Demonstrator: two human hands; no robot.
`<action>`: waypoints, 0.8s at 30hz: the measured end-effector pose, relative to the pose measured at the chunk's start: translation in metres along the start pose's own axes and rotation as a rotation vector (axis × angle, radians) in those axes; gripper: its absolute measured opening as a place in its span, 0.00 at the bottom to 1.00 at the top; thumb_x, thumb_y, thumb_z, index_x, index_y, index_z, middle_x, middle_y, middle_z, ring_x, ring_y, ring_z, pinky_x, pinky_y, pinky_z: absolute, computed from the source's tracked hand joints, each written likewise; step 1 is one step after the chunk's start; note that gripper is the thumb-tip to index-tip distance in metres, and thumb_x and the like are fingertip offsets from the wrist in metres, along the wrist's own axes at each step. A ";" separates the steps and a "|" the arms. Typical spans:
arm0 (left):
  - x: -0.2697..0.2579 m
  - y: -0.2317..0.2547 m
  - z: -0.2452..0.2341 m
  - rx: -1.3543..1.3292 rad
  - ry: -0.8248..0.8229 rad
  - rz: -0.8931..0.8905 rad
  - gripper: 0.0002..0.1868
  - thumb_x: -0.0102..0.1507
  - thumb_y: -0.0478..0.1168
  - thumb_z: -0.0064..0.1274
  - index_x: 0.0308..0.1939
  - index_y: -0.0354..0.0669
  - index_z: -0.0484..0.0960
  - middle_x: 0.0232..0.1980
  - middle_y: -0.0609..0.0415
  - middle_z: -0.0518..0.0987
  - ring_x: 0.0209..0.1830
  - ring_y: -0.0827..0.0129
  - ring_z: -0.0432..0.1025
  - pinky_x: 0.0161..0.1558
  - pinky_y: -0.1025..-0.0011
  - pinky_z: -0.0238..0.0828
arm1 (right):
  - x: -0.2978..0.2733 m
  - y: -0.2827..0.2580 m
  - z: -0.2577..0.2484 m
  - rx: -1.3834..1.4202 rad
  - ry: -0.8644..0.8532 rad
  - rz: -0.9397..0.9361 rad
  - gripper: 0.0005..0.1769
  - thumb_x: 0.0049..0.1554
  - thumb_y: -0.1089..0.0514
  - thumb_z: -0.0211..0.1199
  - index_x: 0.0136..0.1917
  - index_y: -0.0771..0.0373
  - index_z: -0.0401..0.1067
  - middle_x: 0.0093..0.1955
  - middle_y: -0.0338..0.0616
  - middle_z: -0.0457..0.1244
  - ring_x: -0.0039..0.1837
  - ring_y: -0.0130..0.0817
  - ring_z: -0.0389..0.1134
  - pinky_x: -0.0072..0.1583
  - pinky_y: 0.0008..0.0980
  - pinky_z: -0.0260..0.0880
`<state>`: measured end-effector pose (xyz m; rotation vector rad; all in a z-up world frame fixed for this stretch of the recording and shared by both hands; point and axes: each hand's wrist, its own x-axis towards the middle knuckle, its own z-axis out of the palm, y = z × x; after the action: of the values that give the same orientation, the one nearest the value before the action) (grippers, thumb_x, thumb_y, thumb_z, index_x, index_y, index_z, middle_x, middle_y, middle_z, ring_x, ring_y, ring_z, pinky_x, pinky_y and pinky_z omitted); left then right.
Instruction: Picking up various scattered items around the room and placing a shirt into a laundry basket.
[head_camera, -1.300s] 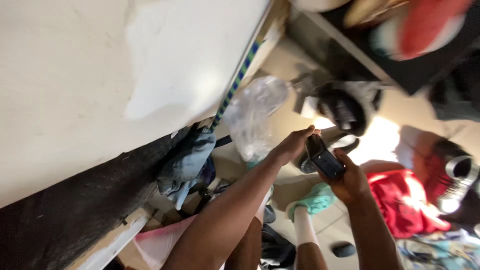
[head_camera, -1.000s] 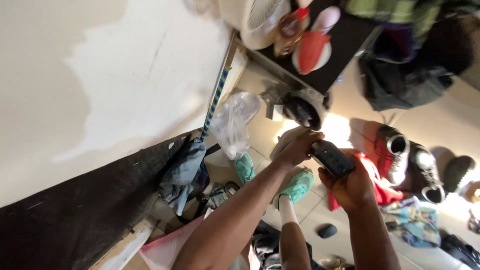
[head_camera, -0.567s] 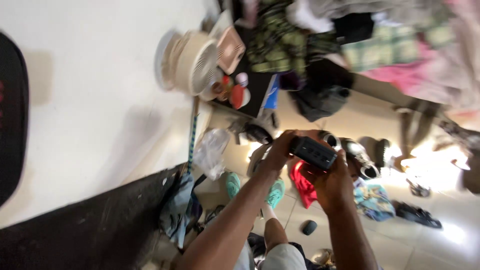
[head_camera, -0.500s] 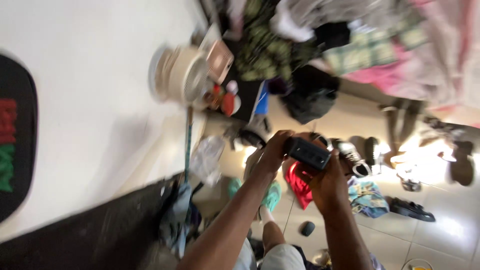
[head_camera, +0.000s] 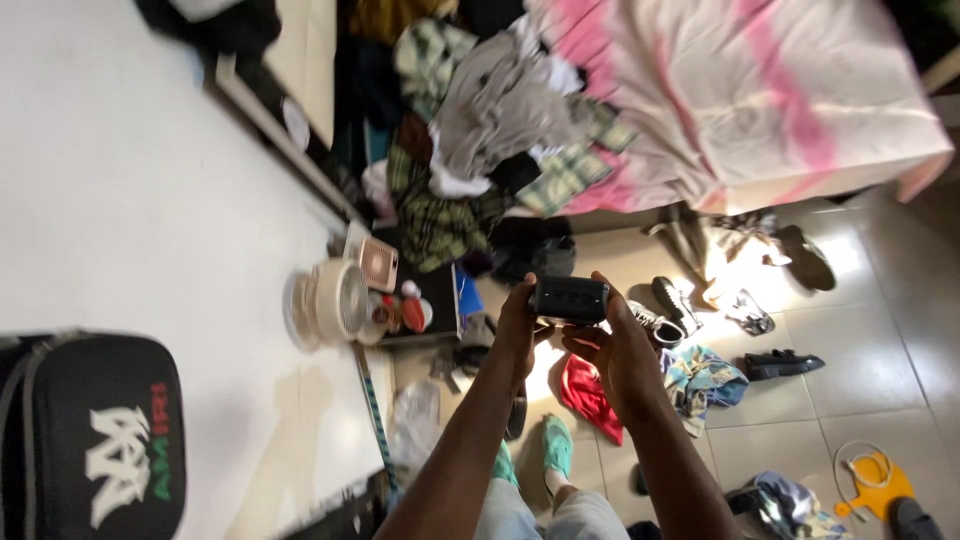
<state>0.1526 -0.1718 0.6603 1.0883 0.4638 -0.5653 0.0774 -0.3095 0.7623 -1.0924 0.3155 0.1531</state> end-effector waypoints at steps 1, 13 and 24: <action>-0.008 0.010 0.006 0.020 -0.024 0.007 0.27 0.63 0.70 0.42 0.48 0.56 0.79 0.49 0.62 0.81 0.49 0.70 0.70 0.54 0.64 0.63 | -0.008 -0.008 0.004 0.010 0.013 -0.027 0.38 0.66 0.37 0.43 0.82 0.57 0.53 0.65 0.50 0.63 0.57 0.42 0.66 0.63 0.48 0.68; -0.064 0.029 0.030 0.085 -0.621 0.234 0.16 0.71 0.57 0.53 0.52 0.52 0.74 0.46 0.64 0.72 0.39 0.77 0.64 0.40 0.75 0.61 | -0.088 -0.060 0.014 -0.354 0.240 -0.315 0.31 0.52 0.66 0.68 0.68 0.63 0.64 0.60 0.44 0.67 0.61 0.34 0.71 0.63 0.36 0.74; -0.087 -0.005 0.096 0.377 -0.701 0.050 0.29 0.66 0.54 0.56 0.67 0.46 0.73 0.40 0.60 0.74 0.33 0.79 0.66 0.38 0.79 0.68 | -0.135 -0.035 -0.067 -0.564 0.579 -0.548 0.20 0.53 0.59 0.70 0.59 0.61 0.74 0.50 0.41 0.72 0.47 0.32 0.72 0.49 0.32 0.73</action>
<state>0.0899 -0.2446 0.7472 1.1661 -0.2927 -0.9632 -0.0525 -0.3811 0.8076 -1.7383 0.4907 -0.6093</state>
